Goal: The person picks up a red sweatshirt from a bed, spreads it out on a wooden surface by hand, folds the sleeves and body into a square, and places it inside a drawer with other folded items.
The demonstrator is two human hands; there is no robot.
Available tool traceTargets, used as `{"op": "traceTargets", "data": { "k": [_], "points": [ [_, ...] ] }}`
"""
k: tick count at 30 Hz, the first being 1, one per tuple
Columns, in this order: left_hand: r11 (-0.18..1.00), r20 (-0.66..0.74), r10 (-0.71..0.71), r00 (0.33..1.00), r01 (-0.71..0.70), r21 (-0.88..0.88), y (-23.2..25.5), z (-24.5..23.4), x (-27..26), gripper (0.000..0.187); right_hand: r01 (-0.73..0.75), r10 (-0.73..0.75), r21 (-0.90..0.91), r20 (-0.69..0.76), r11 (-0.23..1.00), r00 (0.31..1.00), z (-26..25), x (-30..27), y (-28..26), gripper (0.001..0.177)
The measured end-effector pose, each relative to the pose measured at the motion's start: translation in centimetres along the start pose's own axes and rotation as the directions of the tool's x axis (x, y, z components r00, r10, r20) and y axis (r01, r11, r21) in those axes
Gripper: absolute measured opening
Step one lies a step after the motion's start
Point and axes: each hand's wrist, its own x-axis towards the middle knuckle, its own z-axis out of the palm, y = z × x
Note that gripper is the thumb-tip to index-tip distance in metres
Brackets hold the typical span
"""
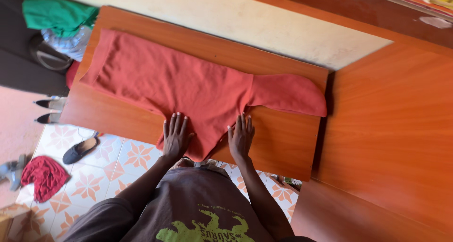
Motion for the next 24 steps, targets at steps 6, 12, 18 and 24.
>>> {"op": "traceTargets", "data": {
  "k": [6,12,18,24],
  "points": [
    [1.000,-0.054,-0.017,0.998,0.017,0.012,0.0,-0.7,-2.2,0.068,0.189,-0.179,0.127,-0.086,0.974,0.980,1.8,-4.5,-5.4,0.062],
    [0.884,-0.078,-0.420,0.904,0.388,-0.259,-2.9,-2.4,-3.2,0.054,0.004,0.035,0.171,-0.225,0.985,0.974,4.0,-9.6,-7.9,0.060],
    [0.889,0.057,-0.291,0.955,0.292,-0.353,-10.3,-0.7,-3.1,0.022,-0.457,0.539,0.386,-0.134,0.801,0.831,8.0,-11.8,-11.0,0.037],
    [0.848,0.061,-0.133,0.989,0.145,-0.510,-10.9,-3.8,-3.0,0.020,-0.579,0.697,0.514,-0.052,0.633,0.715,11.1,-13.2,-12.2,0.029]
  ]
}}
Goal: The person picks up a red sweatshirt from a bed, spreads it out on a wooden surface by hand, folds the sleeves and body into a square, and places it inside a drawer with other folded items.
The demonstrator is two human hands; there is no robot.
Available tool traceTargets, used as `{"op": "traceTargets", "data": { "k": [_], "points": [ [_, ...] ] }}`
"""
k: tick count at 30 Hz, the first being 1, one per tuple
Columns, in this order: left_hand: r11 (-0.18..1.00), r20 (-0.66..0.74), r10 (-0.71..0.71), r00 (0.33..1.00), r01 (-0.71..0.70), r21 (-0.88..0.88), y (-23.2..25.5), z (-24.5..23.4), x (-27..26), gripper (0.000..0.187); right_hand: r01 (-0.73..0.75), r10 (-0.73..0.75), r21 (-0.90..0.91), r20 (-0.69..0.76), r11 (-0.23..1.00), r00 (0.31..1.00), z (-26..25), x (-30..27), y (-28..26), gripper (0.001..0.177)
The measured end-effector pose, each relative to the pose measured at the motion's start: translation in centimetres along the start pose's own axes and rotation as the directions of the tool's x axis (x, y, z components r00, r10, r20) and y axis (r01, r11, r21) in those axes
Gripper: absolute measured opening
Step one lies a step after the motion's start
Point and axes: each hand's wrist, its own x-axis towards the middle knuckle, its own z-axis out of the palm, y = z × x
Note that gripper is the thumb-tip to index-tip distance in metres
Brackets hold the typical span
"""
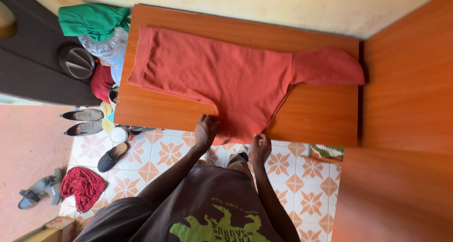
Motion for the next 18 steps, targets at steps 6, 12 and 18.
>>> {"op": "traceTargets", "data": {
  "k": [6,12,18],
  "points": [
    [0.991,0.122,-0.080,0.989,0.093,-0.101,1.6,-1.4,0.3,0.025,0.006,0.004,0.095,-0.104,0.995,0.995,-0.1,0.8,-0.5,0.034],
    [0.936,0.280,-0.252,0.926,0.307,-0.172,1.8,-1.4,1.2,0.032,-0.133,0.152,0.133,-0.140,0.982,0.978,-0.5,1.5,-1.8,0.037],
    [0.978,0.256,-0.104,0.961,0.145,-0.149,-1.3,0.2,-0.4,0.030,-0.133,0.138,0.084,-0.056,0.988,0.989,0.7,1.4,2.0,0.037]
  ]
}}
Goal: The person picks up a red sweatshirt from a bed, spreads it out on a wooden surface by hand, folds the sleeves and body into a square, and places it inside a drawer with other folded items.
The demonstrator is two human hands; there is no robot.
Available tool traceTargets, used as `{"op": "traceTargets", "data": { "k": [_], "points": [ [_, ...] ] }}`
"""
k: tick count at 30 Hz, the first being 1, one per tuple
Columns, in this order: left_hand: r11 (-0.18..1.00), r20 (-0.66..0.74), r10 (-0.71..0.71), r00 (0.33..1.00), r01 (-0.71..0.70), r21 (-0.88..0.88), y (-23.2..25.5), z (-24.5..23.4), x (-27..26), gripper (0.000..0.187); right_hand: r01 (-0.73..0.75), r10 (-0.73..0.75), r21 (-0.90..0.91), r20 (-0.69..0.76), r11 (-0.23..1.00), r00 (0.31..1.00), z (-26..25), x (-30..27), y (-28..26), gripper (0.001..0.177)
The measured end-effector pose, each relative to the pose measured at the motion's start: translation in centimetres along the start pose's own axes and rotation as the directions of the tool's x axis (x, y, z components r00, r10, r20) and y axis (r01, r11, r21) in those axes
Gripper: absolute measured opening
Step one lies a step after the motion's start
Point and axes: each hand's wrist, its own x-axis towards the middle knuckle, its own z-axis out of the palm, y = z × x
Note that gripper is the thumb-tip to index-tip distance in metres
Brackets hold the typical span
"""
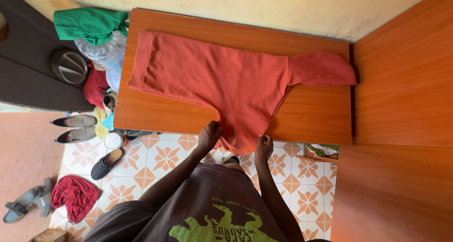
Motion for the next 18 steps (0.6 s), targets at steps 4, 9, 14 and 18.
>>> {"op": "traceTargets", "data": {
  "k": [4,9,14,18],
  "points": [
    [0.997,0.009,-0.059,0.998,0.059,0.057,0.4,0.5,0.2,0.033,-0.013,0.009,0.044,0.089,0.999,0.996,0.0,1.0,0.0,0.040],
    [0.988,-0.004,-0.065,0.998,0.065,0.141,0.9,0.8,0.8,0.033,-0.059,0.050,0.047,0.180,0.997,0.982,-0.5,2.2,-1.4,0.036],
    [0.979,-0.070,-0.132,0.989,0.141,0.146,1.1,0.7,0.8,0.035,-0.076,0.039,0.184,0.196,0.980,0.980,-0.9,2.7,-0.6,0.036],
    [0.971,-0.095,-0.151,0.984,0.166,0.172,1.1,0.8,0.5,0.035,-0.144,0.099,0.184,0.235,0.972,0.967,-1.3,2.0,-0.7,0.028]
  ]
}}
